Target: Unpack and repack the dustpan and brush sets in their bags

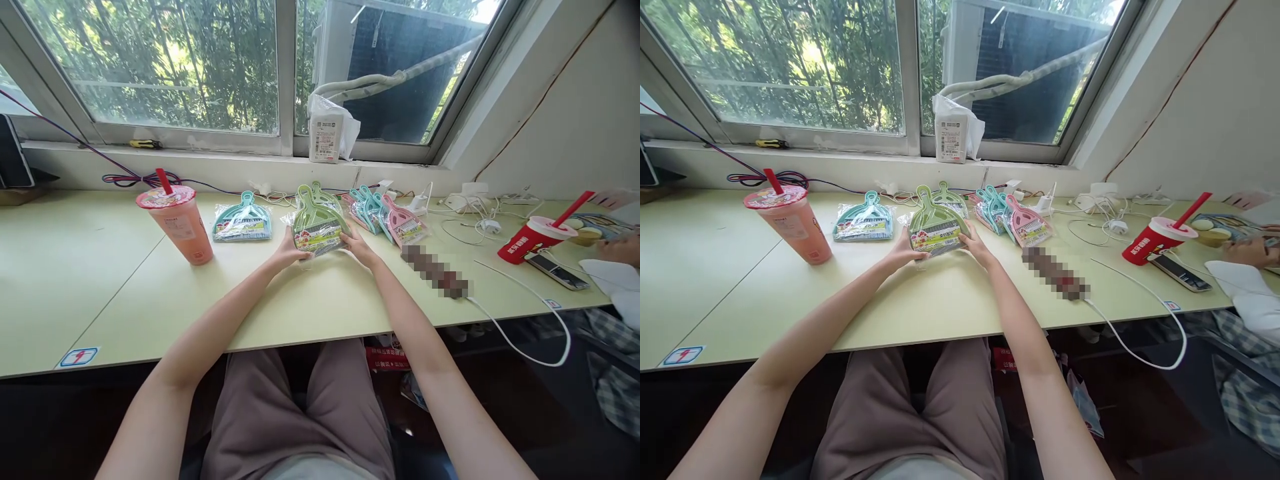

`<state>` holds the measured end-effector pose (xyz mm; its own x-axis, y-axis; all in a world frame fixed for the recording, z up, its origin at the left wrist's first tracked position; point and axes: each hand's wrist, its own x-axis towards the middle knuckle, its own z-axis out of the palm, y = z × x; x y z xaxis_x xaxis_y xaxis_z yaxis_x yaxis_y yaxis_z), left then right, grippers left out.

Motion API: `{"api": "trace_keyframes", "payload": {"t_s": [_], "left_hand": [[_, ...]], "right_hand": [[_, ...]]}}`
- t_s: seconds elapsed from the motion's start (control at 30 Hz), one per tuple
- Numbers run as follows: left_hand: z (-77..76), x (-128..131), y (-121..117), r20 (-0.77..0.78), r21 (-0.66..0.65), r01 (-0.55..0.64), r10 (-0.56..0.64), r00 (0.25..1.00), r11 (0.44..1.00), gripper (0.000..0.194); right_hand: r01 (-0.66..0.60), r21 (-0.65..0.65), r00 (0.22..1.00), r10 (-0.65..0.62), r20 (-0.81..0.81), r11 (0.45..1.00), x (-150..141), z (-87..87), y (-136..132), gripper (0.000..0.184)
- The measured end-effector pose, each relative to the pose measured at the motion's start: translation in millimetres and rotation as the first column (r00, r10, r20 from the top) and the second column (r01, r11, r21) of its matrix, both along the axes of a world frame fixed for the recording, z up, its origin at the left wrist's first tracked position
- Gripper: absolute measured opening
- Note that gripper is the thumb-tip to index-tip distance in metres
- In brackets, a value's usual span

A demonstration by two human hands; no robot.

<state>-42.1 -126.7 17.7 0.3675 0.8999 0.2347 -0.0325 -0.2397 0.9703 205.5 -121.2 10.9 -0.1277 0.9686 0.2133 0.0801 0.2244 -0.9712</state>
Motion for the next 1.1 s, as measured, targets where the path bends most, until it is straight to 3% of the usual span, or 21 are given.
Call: {"api": "trace_keyframes", "payload": {"t_s": [0.07,0.23,0.33,0.4,0.47,0.57,0.67,0.73,0.8,0.93,1.03,1.1], "left_hand": [[1.0,-0.3,0.1,-0.016,0.028,0.008,-0.007,1.000,1.000,0.111],[3.8,10.6,-11.5,0.038,0.087,-0.023,0.020,0.999,0.996,0.114],[0.3,18.6,-20.8,-0.126,0.278,-0.022,0.059,0.990,0.960,0.134],[-2.9,21.2,-24.4,-0.274,0.392,-0.066,0.185,0.944,0.918,0.142],[-5.2,21.3,-25.0,-0.312,0.441,-0.160,0.318,0.895,0.883,0.126],[-6.0,18.2,-21.1,-0.186,0.391,-0.312,0.406,0.895,0.866,0.089],[-4.6,14.1,-15.4,-0.026,0.159,-0.375,0.384,0.923,0.913,0.084],[-3.2,11.4,-12.0,0.063,-0.012,-0.366,0.366,0.929,0.931,0.086],[-1.7,7.9,-8.1,0.106,-0.103,-0.335,0.345,0.933,0.937,0.076],[1.8,-3.8,3.3,0.066,-0.096,-0.296,0.303,0.951,0.950,0.037],[4.9,-15.9,11.7,-0.054,-0.026,-0.328,0.326,0.944,0.944,0.029],[7.2,-22.7,14.5,-0.220,0.074,-0.348,0.355,0.909,0.935,0.027]], "right_hand": [[-0.064,-0.118,0.992,0.051,-0.114,0.991,-0.5,-2.9,2.5,0.037],[0.048,-0.153,0.955,-0.090,-0.282,0.987,1.9,-1.0,6.5,0.019],[0.116,-0.135,0.929,-0.155,-0.335,0.984,4.4,2.5,5.9,0.019],[0.130,-0.108,0.925,-0.159,-0.344,0.986,3.6,4.2,4.4,0.020],[0.123,-0.088,0.930,-0.146,-0.336,0.988,-0.2,5.0,2.4,0.021],[0.105,-0.073,0.944,-0.122,-0.307,0.992,-9.8,4.5,-0.9,0.025],[0.071,-0.056,0.964,-0.083,-0.253,0.996,-18.0,3.3,-3.6,0.030],[0.045,-0.047,0.977,-0.054,-0.207,0.998,-20.2,3.0,-5.0,0.032],[0.029,-0.045,0.985,-0.036,-0.168,0.999,-20.5,3.4,-6.5,0.034],[0.024,-0.054,0.991,-0.031,-0.133,0.998,-22.8,4.9,-10.1,0.039],[0.023,-0.069,0.992,-0.031,-0.120,0.997,-28.6,4.2,-12.0,0.044],[0.023,-0.072,0.993,-0.031,-0.112,0.997,-31.7,2.5,-11.2,0.046]]}}
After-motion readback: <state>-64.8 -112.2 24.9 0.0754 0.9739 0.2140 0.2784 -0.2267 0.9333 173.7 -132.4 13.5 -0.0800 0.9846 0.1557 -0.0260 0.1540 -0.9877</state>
